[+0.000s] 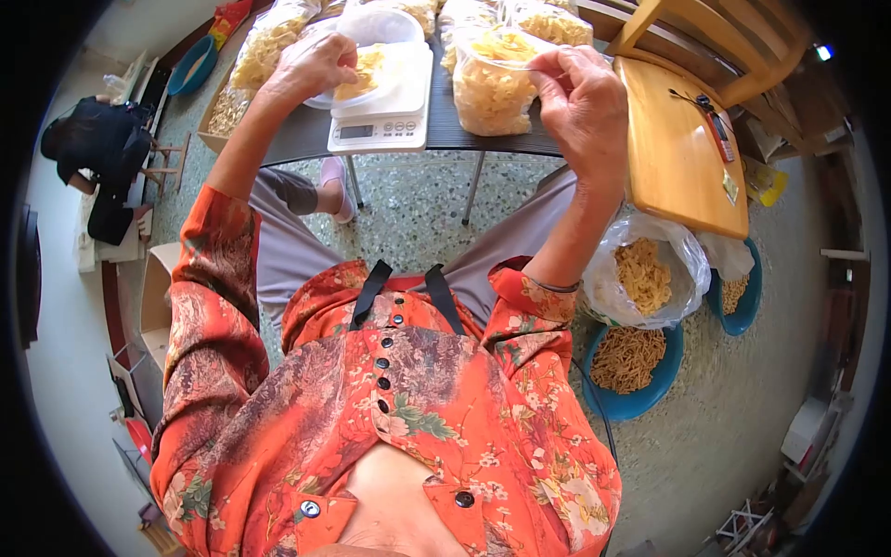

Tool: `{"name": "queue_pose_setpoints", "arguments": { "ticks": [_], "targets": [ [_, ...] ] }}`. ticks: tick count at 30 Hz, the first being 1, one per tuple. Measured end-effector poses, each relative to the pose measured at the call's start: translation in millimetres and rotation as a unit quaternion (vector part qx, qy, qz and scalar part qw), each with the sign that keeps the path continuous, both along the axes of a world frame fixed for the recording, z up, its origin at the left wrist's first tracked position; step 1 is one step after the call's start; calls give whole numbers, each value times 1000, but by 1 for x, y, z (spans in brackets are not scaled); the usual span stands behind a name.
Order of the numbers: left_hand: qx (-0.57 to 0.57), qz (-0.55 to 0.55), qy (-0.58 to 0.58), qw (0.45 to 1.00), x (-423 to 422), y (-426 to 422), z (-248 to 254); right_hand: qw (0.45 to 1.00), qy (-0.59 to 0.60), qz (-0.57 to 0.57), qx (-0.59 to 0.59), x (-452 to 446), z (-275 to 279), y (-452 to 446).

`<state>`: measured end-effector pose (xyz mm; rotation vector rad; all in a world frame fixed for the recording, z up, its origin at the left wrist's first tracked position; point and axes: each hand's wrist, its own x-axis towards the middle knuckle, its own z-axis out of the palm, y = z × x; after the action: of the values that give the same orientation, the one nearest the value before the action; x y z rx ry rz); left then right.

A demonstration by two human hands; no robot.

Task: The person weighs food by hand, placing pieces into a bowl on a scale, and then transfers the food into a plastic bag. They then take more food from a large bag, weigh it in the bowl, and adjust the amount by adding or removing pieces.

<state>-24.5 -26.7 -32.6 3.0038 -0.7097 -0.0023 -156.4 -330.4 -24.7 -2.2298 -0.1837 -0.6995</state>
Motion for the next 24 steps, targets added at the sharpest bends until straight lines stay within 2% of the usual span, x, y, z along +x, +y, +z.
{"name": "queue_pose_setpoints", "arguments": {
  "ticks": [2, 4, 5, 8, 9, 11, 12, 14, 15, 16, 18, 23, 24],
  "targets": [
    [-10, 3, -9, 1000, 2, -1, -3, 1000, 7, 5, 1, 1, 0, 1],
    [31, 1, -11, 999, -5, -10, 8, 1000, 11, 1, -10, 0, 1, 4],
    [-10, -63, -45, 997, -22, -7, 19, 1000, 13, -2, -16, 0, 2, 5],
    [5, -43, -96, 994, 2, 2, -5, 1000, 10, 1, -3, 0, 2, 6],
    [6, -41, -97, 994, 2, 0, 2, 1000, 9, 2, -11, 0, 2, 5],
    [61, 15, 16, 998, -1, -8, 23, 1000, 11, 1, -14, 0, 3, 5],
    [61, 16, 16, 998, 4, -3, 19, 1000, 14, -2, -17, 0, 3, 5],
    [-80, -5, -41, 996, 10, 11, 11, 1000, 13, 2, -12, 0, 3, 6],
    [-132, -9, -28, 991, 7, 14, 17, 1000, 12, 5, -9, 1, 3, 7],
    [-132, -6, -27, 991, 2, 15, 24, 1000, 13, 9, -9, 0, 3, 8],
    [-249, 3, 4, 968, -6, 13, 38, 1000, 13, 12, -8, 0, 4, 9],
    [-271, 26, 33, 962, -13, 16, 45, 1000, 20, 23, 6, 2, -1, 9],
    [-326, 28, 83, 941, -12, 18, 44, 999, 18, 25, 19, 3, -2, 7]
  ]
}}
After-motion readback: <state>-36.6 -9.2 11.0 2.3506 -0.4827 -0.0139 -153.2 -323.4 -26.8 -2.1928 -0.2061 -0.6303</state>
